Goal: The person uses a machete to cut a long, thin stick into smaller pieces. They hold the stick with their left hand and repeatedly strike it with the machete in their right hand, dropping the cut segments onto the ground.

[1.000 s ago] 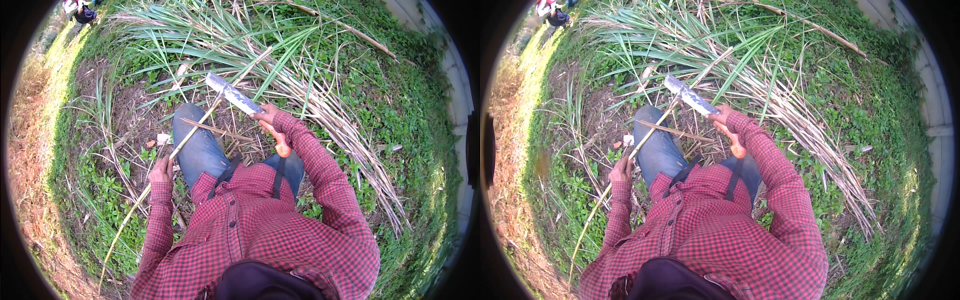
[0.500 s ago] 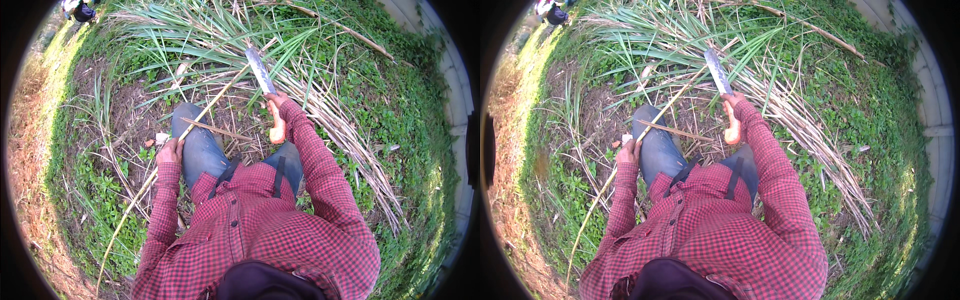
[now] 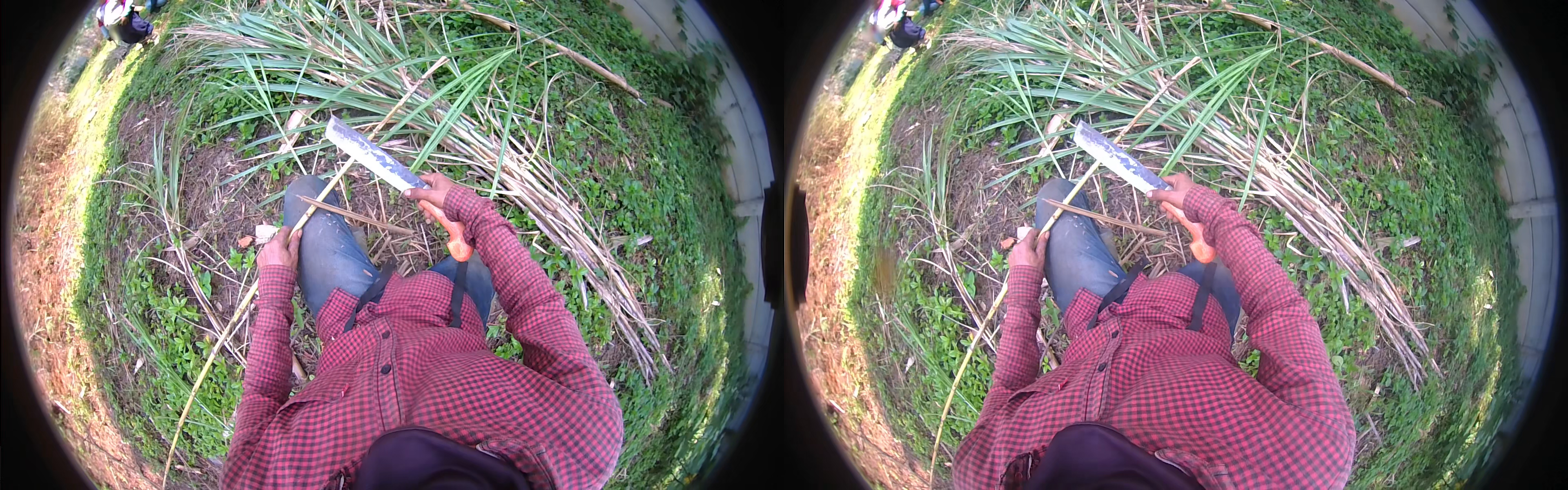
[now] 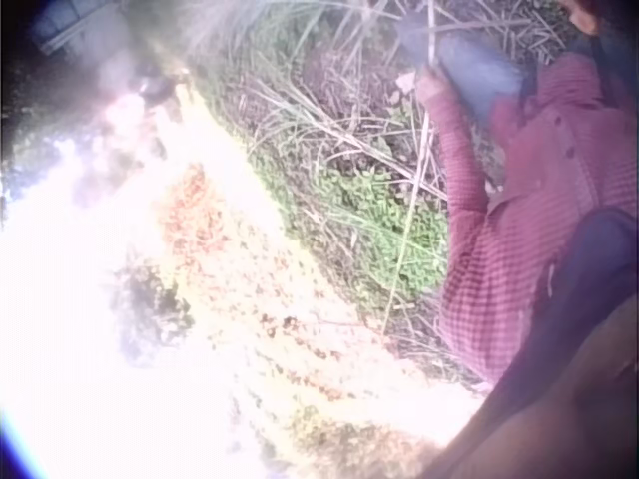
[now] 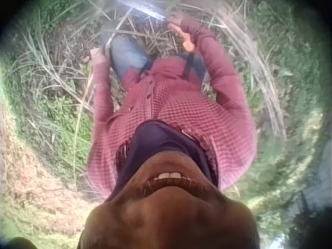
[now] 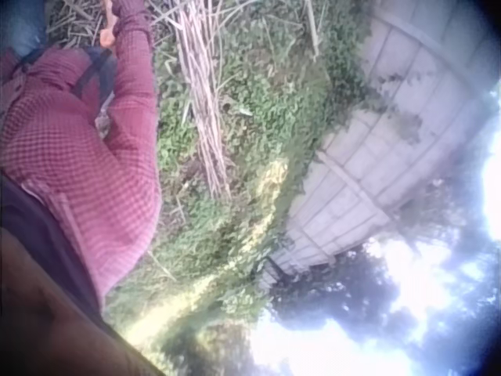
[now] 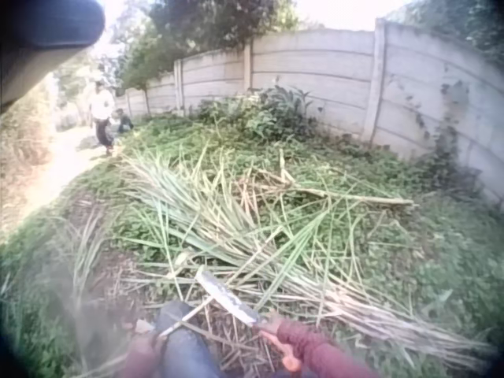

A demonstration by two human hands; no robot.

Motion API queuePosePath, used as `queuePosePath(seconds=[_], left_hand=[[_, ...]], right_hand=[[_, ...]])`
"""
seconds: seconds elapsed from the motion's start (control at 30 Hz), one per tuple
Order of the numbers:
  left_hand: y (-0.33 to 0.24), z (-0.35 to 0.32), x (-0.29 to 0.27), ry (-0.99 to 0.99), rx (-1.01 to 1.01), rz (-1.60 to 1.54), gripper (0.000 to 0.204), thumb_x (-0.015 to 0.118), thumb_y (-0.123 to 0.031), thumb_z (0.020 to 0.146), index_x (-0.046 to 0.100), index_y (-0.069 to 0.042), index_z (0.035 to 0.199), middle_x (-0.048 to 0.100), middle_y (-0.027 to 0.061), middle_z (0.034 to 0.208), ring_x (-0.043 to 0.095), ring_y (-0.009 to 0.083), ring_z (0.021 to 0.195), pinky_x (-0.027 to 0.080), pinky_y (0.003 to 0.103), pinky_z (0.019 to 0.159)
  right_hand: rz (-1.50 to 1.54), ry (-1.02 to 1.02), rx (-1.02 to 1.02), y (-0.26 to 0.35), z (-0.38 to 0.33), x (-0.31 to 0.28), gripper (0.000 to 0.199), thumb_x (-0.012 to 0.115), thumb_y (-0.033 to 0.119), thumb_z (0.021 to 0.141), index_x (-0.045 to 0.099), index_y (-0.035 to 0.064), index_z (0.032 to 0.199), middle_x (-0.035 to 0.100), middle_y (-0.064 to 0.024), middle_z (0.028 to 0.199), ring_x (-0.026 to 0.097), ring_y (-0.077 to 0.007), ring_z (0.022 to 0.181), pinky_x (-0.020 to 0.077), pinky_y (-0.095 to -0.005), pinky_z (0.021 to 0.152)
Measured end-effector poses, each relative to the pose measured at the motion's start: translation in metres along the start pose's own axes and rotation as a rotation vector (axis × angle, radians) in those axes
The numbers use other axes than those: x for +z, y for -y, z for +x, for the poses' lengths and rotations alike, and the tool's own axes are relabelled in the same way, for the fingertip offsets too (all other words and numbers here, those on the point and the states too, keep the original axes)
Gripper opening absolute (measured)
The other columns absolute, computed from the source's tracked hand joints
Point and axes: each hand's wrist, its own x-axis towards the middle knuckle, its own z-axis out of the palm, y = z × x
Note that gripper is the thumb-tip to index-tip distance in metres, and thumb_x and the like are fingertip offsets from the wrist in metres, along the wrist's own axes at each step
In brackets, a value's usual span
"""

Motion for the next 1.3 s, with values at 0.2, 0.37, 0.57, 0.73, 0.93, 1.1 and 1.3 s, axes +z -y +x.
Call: queuePosePath(seconds=[0.2,0.37,0.57,0.73,0.93,1.1,1.3], left_hand=[[0.018,0.001,0.000,0.133,0.063,-0.109,0.040,0.047,-0.043,0.085,0.060,-0.009,0.101,0.062,0.0205,0.087,0.059,0.0358,0.084,0.046,0.044,0.074],[0.003,0.000,-0.034,0.412,0.048,-0.082,0.041,0.047,-0.041,0.085,0.064,-0.004,0.091,0.062,0.0197,0.084,0.060,0.0332,0.080,0.047,0.040,0.073],[-0.028,0.053,-0.033,0.011,0.643,-0.131,0.043,0.035,-0.043,0.090,0.055,-0.014,0.114,0.054,0.0136,0.115,0.051,0.0279,0.106,0.040,0.038,0.092],[-0.007,0.096,0.016,0.001,0.806,0.077,0.040,0.032,-0.038,0.092,0.047,-0.018,0.124,0.041,0.0066,0.132,0.033,0.0232,0.126,0.020,0.043,0.106],[0.028,0.134,-0.013,0.036,0.135,-0.022,0.043,0.053,-0.036,0.084,0.052,-0.006,0.114,0.057,0.0153,0.111,0.053,0.0289,0.105,0.041,0.039,0.090],[-0.055,-0.004,0.006,-0.083,0.495,0.039,0.060,0.057,-0.036,0.079,0.037,-0.010,0.129,0.040,0.0153,0.127,0.036,0.0328,0.119,0.030,0.043,0.099],[-0.001,-0.061,0.008,0.062,0.059,-0.059,0.044,0.044,-0.037,0.087,0.040,-0.011,0.122,0.056,0.0235,0.103,0.056,0.0383,0.091,0.044,0.046,0.076]], right_hand=[[0.297,-0.333,0.029,-0.014,0.031,-0.024,0.037,0.064,0.025,0.077,0.051,0.0014,0.102,0.052,-0.0057,0.060,0.053,-0.0156,0.047,0.0439,-0.0304,0.041],[-0.048,-0.023,0.081,-0.010,-0.012,0.000,0.048,0.066,0.029,0.075,0.052,-0.0010,0.110,0.055,-0.0056,0.062,0.055,-0.0146,0.048,0.0464,-0.0285,0.045],[0.187,-0.447,0.031,-0.035,-0.003,-0.011,0.044,0.065,0.027,0.077,0.052,-0.0001,0.108,0.055,-0.0074,0.063,0.055,-0.0167,0.046,0.0456,-0.0298,0.043],[0.230,-0.450,0.066,-0.043,-0.020,-0.013,0.042,0.065,0.025,0.077,0.052,-0.0005,0.107,0.055,-0.0084,0.064,0.055,-0.0173,0.047,0.0473,-0.0309,0.043],[0.204,-0.462,0.021,-0.053,-0.032,-0.012,0.042,0.062,0.029,0.078,0.053,-0.0012,0.106,0.054,-0.0068,0.060,0.053,-0.0157,0.044,0.0454,-0.0290,0.042],[-0.015,-0.176,0.038,-0.045,-0.039,-0.015,0.050,0.064,0.033,0.077,0.051,0.0023,0.114,0.055,-0.0051,0.061,0.055,-0.0151,0.046,0.0472,-0.0287,0.044],[0.252,-0.530,0.092,-0.047,-0.017,-0.054,0.051,0.066,0.029,0.075,0.050,-0.0012,0.112,0.056,-0.0079,0.063,0.055,-0.0164,0.048,0.0465,-0.0292,0.044]])
